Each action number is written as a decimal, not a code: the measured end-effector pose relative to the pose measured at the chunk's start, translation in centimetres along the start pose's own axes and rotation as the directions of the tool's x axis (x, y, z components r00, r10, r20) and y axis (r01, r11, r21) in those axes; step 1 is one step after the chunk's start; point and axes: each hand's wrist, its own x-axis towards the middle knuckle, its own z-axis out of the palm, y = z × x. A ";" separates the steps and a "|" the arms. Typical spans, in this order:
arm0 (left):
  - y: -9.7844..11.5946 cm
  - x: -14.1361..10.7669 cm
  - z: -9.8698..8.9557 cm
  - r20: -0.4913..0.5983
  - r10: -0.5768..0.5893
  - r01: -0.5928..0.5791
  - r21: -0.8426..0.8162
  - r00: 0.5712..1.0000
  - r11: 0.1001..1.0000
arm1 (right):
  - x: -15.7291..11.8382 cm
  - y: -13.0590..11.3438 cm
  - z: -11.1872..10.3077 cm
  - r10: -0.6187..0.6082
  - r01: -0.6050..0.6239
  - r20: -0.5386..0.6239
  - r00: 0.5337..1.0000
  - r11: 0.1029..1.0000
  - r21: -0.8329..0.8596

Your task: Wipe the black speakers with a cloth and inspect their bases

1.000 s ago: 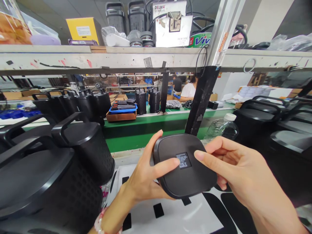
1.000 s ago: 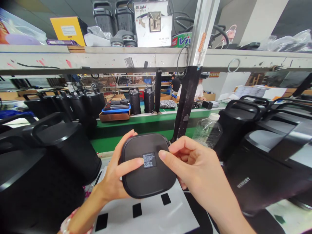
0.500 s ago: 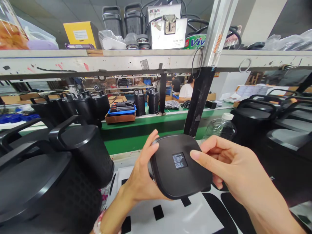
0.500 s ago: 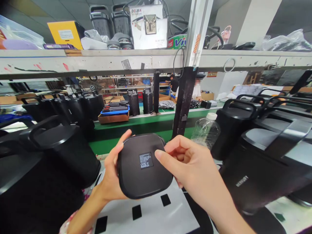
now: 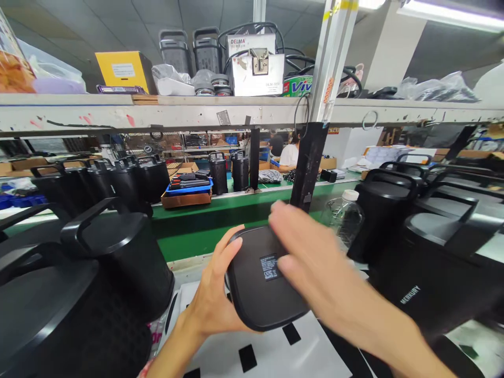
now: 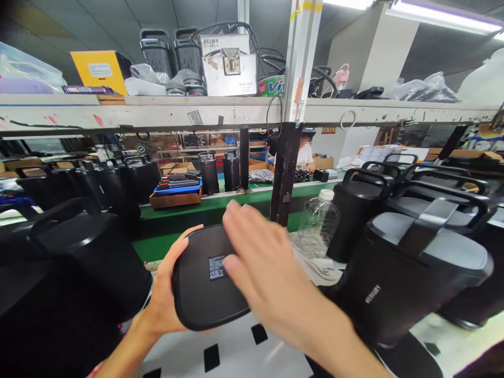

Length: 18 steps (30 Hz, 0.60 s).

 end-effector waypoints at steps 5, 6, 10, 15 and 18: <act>0.0 -0.3 -0.2 0.019 0.000 -0.001 0.035 1.000 0.999 | -1.9 1.0 1.5 0.052 -0.171 0.310 0.949 0.912 0.372; -0.1 -0.4 -0.1 0.013 -0.003 0.003 0.025 1.000 1.000 | -2.4 1.2 1.7 0.084 -0.220 0.311 0.947 0.873 0.435; -0.5 -1.0 0.0 0.007 -0.029 0.029 -0.015 1.000 0.999 | -4.5 2.0 2.2 0.174 -0.372 0.351 0.920 0.665 0.647; -0.8 -1.0 -0.3 -0.024 -0.030 0.031 0.023 0.999 0.999 | -5.4 2.6 3.4 0.163 -0.312 0.266 0.950 0.469 0.826; -0.8 -0.9 -0.6 -0.022 -0.013 0.014 0.031 1.000 0.999 | -4.5 2.3 3.6 0.167 -0.324 0.278 0.946 0.438 0.839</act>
